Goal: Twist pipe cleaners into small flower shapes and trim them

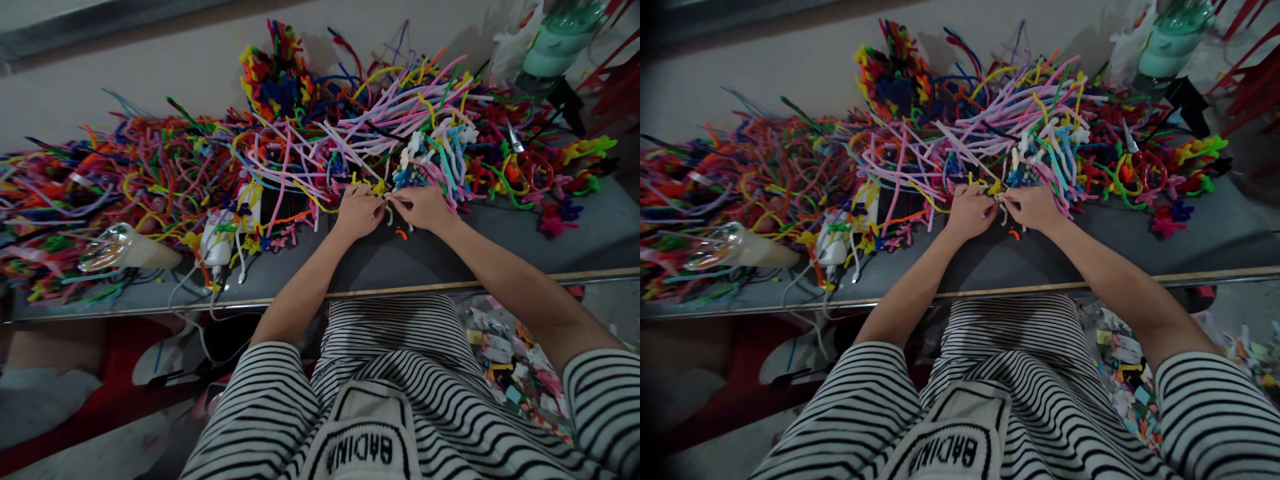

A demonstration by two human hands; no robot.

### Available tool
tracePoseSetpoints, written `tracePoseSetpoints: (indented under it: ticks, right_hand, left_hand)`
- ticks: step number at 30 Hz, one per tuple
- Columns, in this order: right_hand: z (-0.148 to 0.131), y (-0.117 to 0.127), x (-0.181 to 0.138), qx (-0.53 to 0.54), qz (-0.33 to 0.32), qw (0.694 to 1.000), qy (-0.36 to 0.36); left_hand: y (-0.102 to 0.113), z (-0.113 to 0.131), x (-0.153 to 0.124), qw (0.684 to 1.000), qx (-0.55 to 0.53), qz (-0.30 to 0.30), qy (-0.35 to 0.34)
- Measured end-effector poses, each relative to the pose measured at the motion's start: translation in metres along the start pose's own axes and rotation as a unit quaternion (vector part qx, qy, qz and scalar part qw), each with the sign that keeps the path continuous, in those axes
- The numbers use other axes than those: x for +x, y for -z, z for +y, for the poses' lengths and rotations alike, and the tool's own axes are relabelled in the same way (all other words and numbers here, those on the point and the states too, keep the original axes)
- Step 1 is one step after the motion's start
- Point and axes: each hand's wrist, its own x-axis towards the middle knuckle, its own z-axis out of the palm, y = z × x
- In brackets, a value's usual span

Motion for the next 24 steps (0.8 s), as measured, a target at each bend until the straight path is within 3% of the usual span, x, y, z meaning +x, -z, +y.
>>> tracePoseSetpoints:
  ticks: [6,10,13,17,20,24]
  right_hand:
    - [-0.001,0.003,0.000,0.089,-0.028,0.995,0.032]
    - [0.009,0.008,0.005,0.115,-0.103,0.987,0.038]
    - [0.012,0.011,0.007,0.070,-0.109,0.991,0.030]
    - [0.009,0.011,0.006,-0.041,-0.060,0.997,0.003]
    - [0.005,0.010,0.004,-0.080,-0.037,0.996,-0.016]
    - [0.003,0.006,0.004,-0.081,-0.022,0.996,-0.031]
  left_hand:
    - [-0.001,-0.003,-0.004,0.988,-0.095,0.081,0.086]
    - [0.003,-0.003,-0.005,0.971,-0.224,0.048,0.071]
    - [0.003,-0.001,-0.004,0.964,-0.265,-0.004,0.033]
    - [0.002,0.002,-0.005,0.986,-0.164,-0.036,-0.005]
    - [0.001,0.007,-0.007,0.999,-0.050,-0.002,0.019]
    - [-0.003,0.008,-0.007,0.999,-0.002,0.034,0.017]
